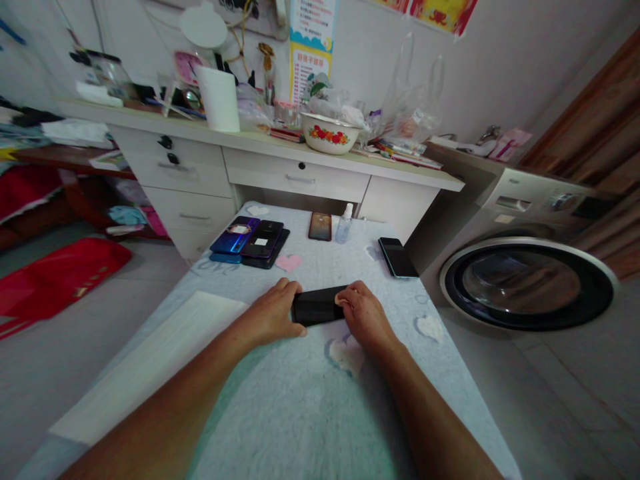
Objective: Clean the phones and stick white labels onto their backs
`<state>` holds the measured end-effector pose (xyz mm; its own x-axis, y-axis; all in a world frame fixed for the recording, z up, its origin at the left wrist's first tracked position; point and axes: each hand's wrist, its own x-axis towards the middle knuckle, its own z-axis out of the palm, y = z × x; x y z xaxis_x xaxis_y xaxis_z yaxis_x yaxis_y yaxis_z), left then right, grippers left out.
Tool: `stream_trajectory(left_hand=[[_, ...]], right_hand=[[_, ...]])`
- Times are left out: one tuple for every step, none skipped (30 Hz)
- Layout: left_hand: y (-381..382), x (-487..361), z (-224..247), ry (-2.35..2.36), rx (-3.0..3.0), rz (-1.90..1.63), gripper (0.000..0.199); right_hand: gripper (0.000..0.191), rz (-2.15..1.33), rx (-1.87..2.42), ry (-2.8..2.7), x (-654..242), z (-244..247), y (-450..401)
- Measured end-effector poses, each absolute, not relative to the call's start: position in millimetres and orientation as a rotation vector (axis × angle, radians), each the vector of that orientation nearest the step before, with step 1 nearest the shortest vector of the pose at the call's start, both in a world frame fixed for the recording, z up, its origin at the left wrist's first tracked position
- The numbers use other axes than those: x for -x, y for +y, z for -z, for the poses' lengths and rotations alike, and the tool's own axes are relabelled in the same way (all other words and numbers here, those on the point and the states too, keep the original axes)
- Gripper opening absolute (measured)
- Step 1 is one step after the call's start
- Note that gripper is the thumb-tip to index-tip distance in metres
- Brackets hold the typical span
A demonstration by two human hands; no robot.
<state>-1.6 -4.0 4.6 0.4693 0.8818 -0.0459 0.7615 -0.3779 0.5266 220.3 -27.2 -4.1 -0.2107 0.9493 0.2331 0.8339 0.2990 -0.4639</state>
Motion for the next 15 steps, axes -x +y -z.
stream_trajectory(left_hand=[[-3.8, 1.7, -4.6, 1.362, -2.238, -0.337, 0.050], [-3.7, 1.8, -4.6, 1.360, -2.238, -0.341, 0.050], [-3.5, 1.8, -4.6, 1.357, -2.238, -0.343, 0.050], [-3.3, 1.8, -4.7, 1.355, -2.239, -0.344, 0.050], [-3.2, 1.9, -4.6, 1.354, -2.240, -0.340, 0.050], [-3.0, 2.0, -4.5, 1.353, -2.241, -0.336, 0.050], [-2.9, 2.2, -4.2, 1.352, -2.242, -0.331, 0.051], [-2.7, 2.5, -3.7, 1.351, -2.244, -0.329, 0.052], [-2.6, 3.0, -2.9, 1.351, -2.246, -0.329, 0.053], [-2.5, 3.5, -2.0, 1.352, -2.248, -0.330, 0.053], [-2.4, 4.0, -1.1, 1.351, -2.251, -0.331, 0.054], [-2.3, 4.6, -0.2, 1.353, -2.253, -0.334, 0.054], [-2.2, 5.1, 0.5, 1.354, -2.255, -0.335, 0.054], [-2.3, 5.4, 0.9, 1.355, -2.256, -0.337, 0.054], [-2.3, 5.6, 1.1, 1.356, -2.257, -0.337, 0.054]], right_hand=[[0.021, -0.322, 1.612, -2.093, -221.6, 3.0, -27.0], [0.021, -0.317, 1.639, -2.084, -222.9, 1.9, -26.8], [0.021, -0.310, 1.667, -2.072, -224.4, 1.0, -26.5], [0.021, -0.302, 1.695, -2.056, -226.0, 0.2, -26.1], [0.021, -0.292, 1.723, -2.040, -227.8, -0.3, -25.7], [0.021, -0.281, 1.748, -2.025, -229.7, -0.7, -25.2], [0.021, -0.268, 1.770, -2.015, -231.7, -0.9, -24.8], [0.022, -0.254, 1.787, -2.007, -233.7, -1.0, -24.3], [0.022, -0.238, 1.801, -2.000, -235.7, -1.0, -23.9], [0.022, -0.223, 1.811, -1.995, -237.7, -1.0, -23.5], [0.022, -0.208, 1.821, -1.988, -239.4, -1.0, -23.2], [0.023, -0.195, 1.833, -1.982, -241.0, -1.1, -22.9], [0.023, -0.181, 1.846, -1.979, -242.2, -1.2, -22.7], [0.023, -0.168, 1.858, -1.978, -243.2, -1.4, -22.6], [0.022, -0.155, 1.871, -1.980, -243.8, -1.7, -22.6]])
